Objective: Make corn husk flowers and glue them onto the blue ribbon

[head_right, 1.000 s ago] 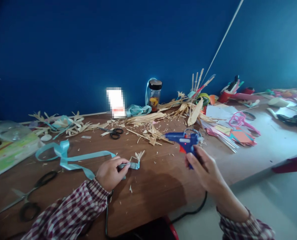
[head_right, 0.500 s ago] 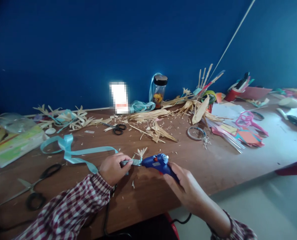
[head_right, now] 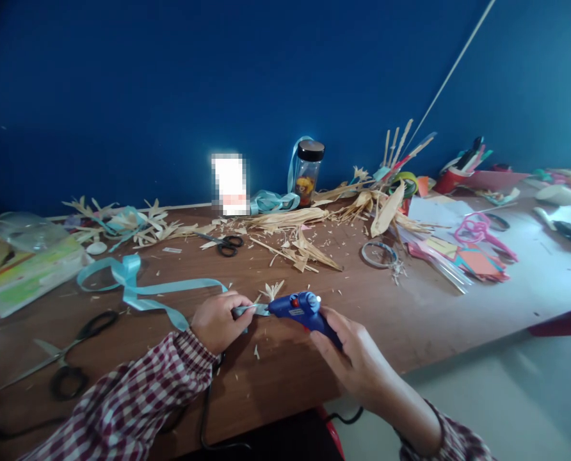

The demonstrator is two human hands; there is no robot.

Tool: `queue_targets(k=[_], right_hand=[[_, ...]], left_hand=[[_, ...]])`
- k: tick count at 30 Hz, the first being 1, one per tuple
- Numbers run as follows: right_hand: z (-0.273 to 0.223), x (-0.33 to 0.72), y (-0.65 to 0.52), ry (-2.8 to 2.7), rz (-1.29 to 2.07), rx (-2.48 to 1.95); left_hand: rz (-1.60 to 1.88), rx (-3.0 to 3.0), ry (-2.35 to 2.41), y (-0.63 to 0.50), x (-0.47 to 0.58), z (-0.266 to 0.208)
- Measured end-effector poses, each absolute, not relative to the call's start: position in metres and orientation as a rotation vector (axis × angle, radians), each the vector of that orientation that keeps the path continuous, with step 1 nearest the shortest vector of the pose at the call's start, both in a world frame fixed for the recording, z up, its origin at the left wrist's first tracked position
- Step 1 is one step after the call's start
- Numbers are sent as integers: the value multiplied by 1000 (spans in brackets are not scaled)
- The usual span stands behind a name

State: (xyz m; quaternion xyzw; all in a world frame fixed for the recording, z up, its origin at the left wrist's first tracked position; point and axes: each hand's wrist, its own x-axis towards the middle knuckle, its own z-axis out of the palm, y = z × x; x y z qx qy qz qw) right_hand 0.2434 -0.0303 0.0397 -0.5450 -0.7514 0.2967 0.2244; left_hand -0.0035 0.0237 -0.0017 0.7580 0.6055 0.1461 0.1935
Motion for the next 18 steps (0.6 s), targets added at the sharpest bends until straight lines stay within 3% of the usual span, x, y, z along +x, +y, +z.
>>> queue_targets(k=[18], right_hand=[[48, 236, -22, -2122, 849, -1580]], left_hand=[[360, 2081, 1669, 25, -7, 3]])
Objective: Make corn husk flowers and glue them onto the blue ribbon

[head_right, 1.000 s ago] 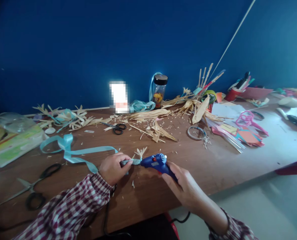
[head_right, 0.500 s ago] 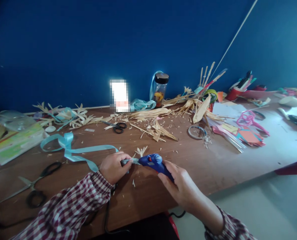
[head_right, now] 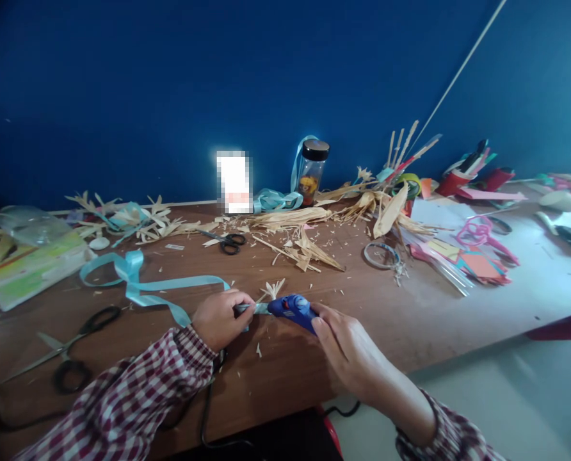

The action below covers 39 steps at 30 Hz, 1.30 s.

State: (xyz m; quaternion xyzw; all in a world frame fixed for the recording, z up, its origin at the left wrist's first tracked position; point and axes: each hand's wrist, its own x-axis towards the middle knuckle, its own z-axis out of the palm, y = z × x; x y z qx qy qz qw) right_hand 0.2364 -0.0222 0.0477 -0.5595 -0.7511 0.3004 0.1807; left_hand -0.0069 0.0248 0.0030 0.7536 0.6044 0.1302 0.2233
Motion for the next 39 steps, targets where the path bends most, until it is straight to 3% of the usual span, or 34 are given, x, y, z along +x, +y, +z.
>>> queue_targets(k=[13, 23, 39], right_hand=[[36, 245, -3, -1843, 1526, -1491], [53, 246, -9, -1709, 1502, -1530], [47, 242, -7, -1972, 1382, -1573]], left_hand=[[328, 2068, 1672, 24, -6, 5], [342, 2072, 1671, 24, -6, 3], [300, 2070, 1681, 24, -6, 5]])
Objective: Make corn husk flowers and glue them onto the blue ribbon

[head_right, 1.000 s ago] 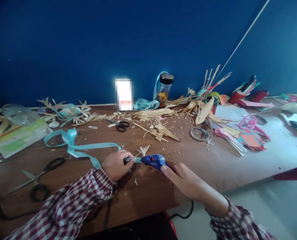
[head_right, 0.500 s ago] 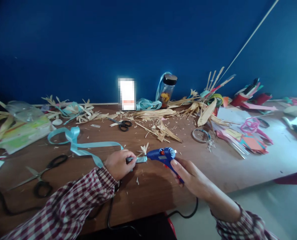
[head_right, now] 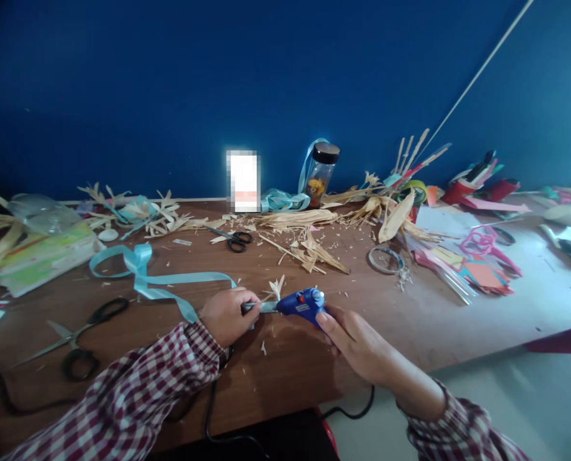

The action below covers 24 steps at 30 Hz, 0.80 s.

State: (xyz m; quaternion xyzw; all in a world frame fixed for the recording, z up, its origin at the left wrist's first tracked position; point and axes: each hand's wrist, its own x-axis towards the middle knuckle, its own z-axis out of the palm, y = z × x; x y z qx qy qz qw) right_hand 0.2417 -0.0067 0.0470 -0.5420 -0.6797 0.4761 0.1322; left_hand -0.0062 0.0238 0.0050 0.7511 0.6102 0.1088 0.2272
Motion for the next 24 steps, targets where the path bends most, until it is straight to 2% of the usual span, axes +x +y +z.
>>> queue_targets(k=[24], right_hand=[[50, 243, -5, -1987, 1304, -1576]], left_hand=[[313, 2077, 1671, 25, -6, 5]])
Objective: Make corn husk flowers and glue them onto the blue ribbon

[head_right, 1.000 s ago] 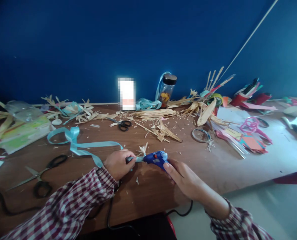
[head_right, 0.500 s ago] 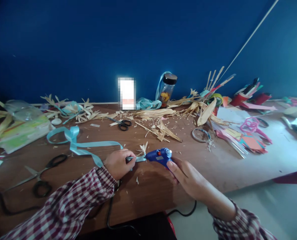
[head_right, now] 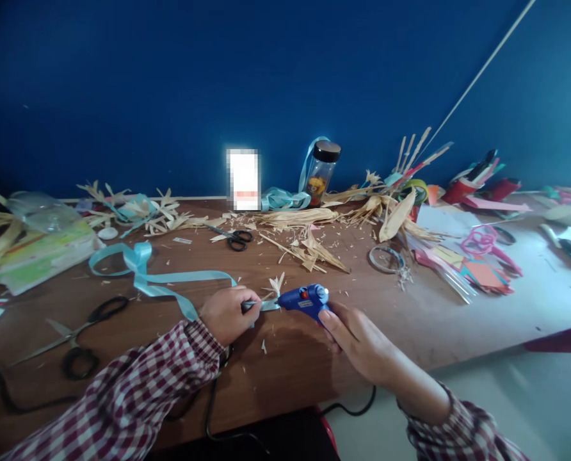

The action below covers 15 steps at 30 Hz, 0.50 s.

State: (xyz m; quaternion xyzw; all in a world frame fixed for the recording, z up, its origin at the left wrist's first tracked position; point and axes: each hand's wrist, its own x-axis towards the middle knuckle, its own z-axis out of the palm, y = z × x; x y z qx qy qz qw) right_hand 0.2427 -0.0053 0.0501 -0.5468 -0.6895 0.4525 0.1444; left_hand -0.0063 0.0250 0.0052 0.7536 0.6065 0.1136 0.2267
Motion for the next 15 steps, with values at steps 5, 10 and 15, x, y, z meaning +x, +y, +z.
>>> queue_targets(k=[5, 10, 15], right_hand=[[48, 243, -5, -1986, 1274, -1600], [48, 238, -6, -2026, 1261, -1629], [51, 242, -6, -2067, 1221, -1641]], left_hand=[[307, 2069, 1677, 24, -6, 5], [323, 2095, 1674, 24, -6, 4], [331, 2076, 1660, 24, -6, 5]])
